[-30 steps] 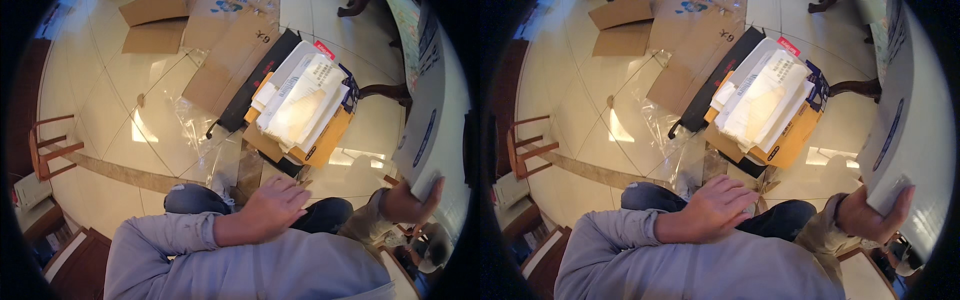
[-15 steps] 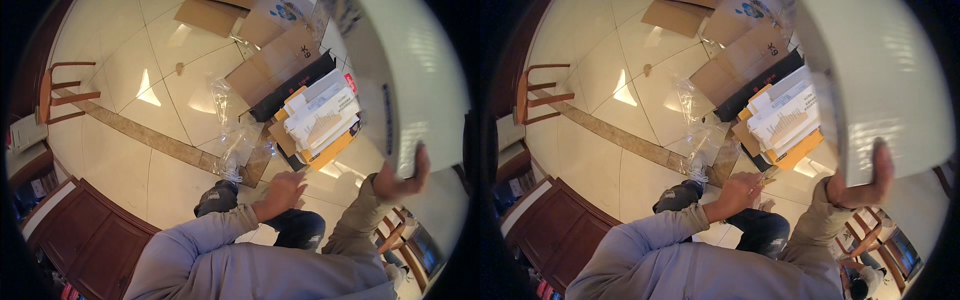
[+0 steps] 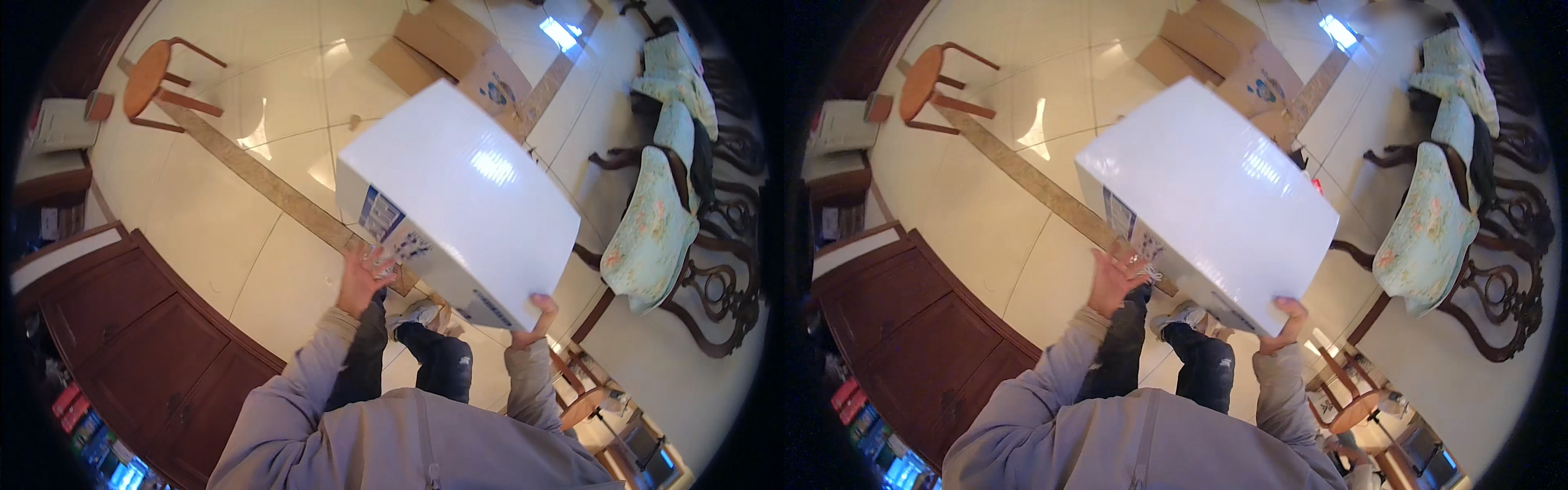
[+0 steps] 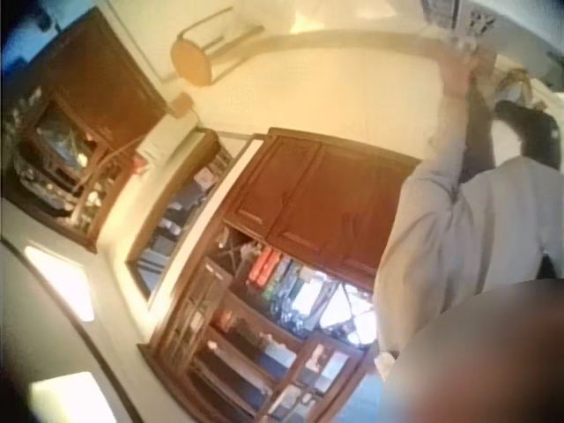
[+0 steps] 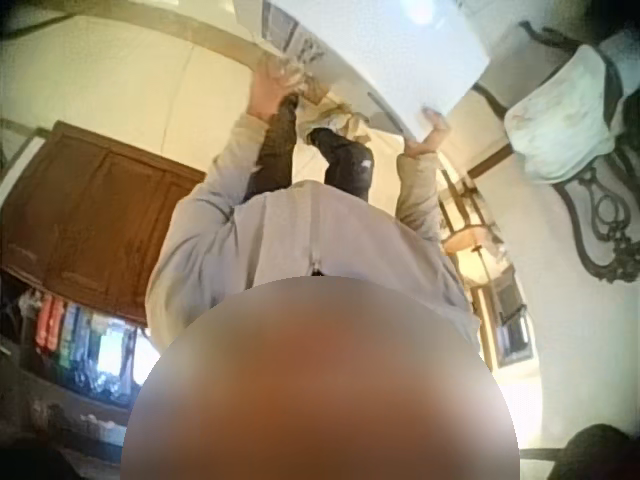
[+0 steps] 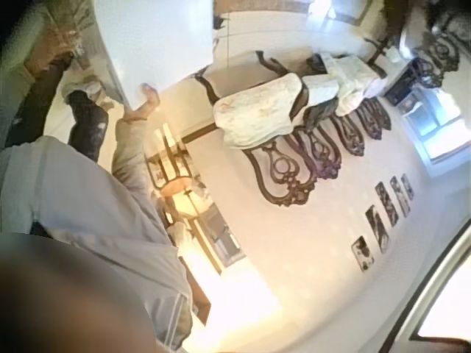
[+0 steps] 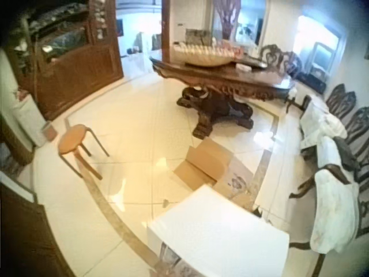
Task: The person sits on the floor and sorts through a pile of cardboard boxes. They pick up individual boxes, unfold them, and stack them into a neat pile.
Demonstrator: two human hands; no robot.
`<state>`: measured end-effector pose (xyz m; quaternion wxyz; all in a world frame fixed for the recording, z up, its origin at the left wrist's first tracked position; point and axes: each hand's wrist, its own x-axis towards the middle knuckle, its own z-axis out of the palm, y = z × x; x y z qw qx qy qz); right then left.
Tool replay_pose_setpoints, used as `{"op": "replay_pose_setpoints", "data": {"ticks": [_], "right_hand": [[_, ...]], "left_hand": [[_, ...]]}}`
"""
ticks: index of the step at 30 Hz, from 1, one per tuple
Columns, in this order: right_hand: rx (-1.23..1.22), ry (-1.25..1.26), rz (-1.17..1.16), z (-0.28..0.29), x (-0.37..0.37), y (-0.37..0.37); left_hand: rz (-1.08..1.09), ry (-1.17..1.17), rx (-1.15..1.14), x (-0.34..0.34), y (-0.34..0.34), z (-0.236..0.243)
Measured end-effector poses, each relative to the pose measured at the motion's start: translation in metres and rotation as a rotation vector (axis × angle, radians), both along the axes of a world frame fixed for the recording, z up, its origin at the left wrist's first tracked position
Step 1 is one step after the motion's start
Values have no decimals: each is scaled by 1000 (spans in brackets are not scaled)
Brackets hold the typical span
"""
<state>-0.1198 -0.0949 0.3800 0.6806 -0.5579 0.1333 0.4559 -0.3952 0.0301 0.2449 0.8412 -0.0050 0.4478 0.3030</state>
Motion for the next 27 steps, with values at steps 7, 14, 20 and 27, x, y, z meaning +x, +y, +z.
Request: {"op": "replay_pose_setpoints", "data": {"ticks": [7,14,20,27], "right_hand": [[-15,209,309,89,-32,17],[98,135,717,188,-47,67],[333,-148,1066,223,-69,91],[399,-1488,1365,230,-64,102]], "left_hand": [[-12,192,239,-84,91,161],[188,74,343,-136,121,244],[377,-239,373,-148,143,266],[115,68,129,-97,137,324]]}}
